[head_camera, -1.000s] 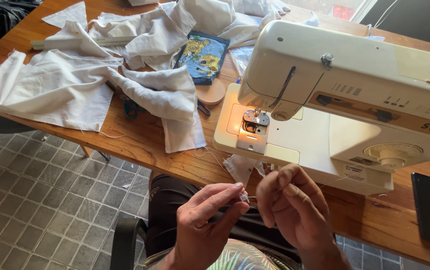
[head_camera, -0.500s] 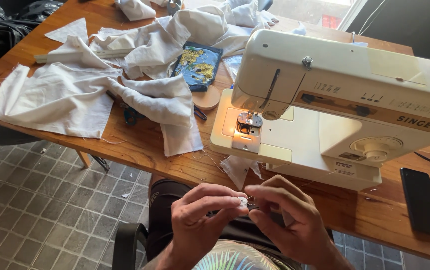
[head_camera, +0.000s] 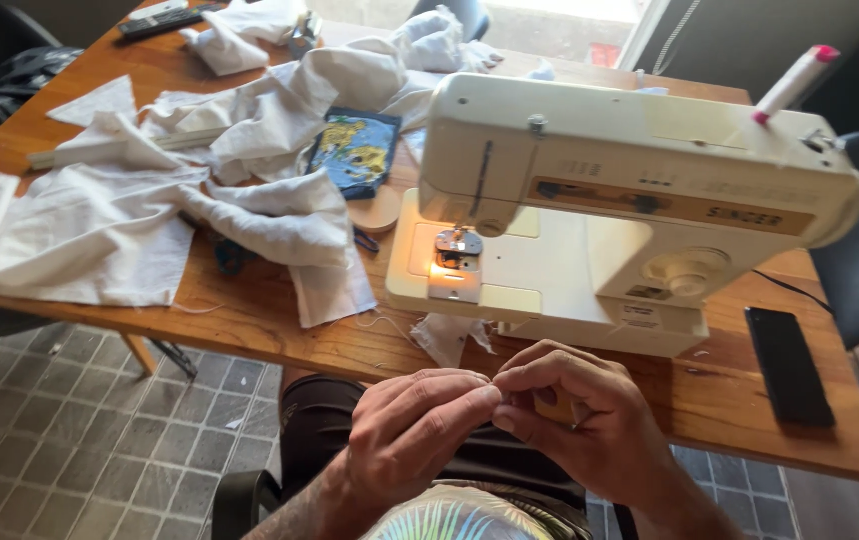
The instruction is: Threading a sewing machine and sewing pieces of white fabric
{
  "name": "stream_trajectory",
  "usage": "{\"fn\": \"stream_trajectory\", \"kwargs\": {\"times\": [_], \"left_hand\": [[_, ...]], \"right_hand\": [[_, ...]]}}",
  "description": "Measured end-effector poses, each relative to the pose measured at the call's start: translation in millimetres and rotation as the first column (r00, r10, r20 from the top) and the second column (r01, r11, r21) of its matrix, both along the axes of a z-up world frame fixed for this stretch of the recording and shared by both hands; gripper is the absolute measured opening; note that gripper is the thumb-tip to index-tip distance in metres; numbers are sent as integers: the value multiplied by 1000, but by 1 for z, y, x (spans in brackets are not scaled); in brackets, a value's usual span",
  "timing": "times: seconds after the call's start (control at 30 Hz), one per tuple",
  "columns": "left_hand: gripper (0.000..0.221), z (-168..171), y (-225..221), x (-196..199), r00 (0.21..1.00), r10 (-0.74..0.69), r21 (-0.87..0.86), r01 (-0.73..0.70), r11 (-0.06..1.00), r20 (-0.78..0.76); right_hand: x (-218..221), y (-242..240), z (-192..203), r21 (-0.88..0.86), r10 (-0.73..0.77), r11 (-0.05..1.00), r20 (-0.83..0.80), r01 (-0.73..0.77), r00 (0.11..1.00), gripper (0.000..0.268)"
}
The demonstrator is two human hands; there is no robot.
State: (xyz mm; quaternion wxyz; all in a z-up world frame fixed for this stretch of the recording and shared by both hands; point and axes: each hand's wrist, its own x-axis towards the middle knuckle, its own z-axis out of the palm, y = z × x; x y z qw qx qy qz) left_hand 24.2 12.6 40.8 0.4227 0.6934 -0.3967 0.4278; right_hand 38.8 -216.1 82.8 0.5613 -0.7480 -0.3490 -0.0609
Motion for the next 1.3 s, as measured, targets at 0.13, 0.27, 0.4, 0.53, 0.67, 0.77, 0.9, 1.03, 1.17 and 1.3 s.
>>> {"fn": "stream_trajectory", "kwargs": {"times": [0.13, 0.27, 0.4, 0.53, 0.67, 0.77, 0.9, 1.03, 1.17, 1.3], "left_hand": [[19, 14, -16, 12, 997, -53, 4, 53, 999, 63], [38, 20, -32, 31, 897, -199, -99, 173, 980, -395], [36, 31, -46, 55, 423, -589, -366, 499, 786, -688], [28, 55, -60, 70, 330, -569, -358, 520, 776, -753], [39, 71, -73, 79, 498, -561, -255, 554, 792, -661], [36, 74, -85, 83, 710, -433, -116, 449, 886, -555], [30, 71, -98, 88, 848, -310, -73, 310, 948, -430], [24, 76, -106, 88, 876, -316, -97, 302, 948, -364], [24, 80, -113, 90, 814, -388, -167, 351, 921, -431], [15, 91, -123, 96, 809, -409, -200, 357, 913, -422]], "right_hand": [[-3, -15, 14, 4, -62, 998, 96, 62, 993, 16], [-1, -34, 23, 58, -69, 997, 189, 59, 979, 20], [7, -58, 42, 44, -146, 989, 252, 139, 957, 16], [15, -85, 52, 51, -180, 984, 235, 173, 955, 19], [25, -104, 55, 137, -119, 985, 113, 103, 986, 19], [29, -108, 56, 135, -147, 982, 110, 131, 983, 17], [23, -103, 60, 41, -253, 967, 216, 250, 943, 17], [25, -103, 66, -4, -287, 954, 273, 300, 918, 20], [26, -106, 71, 69, -276, 961, 138, 269, 951, 20], [32, -106, 79, 100, -356, 933, 104, 347, 929, 16]]}}
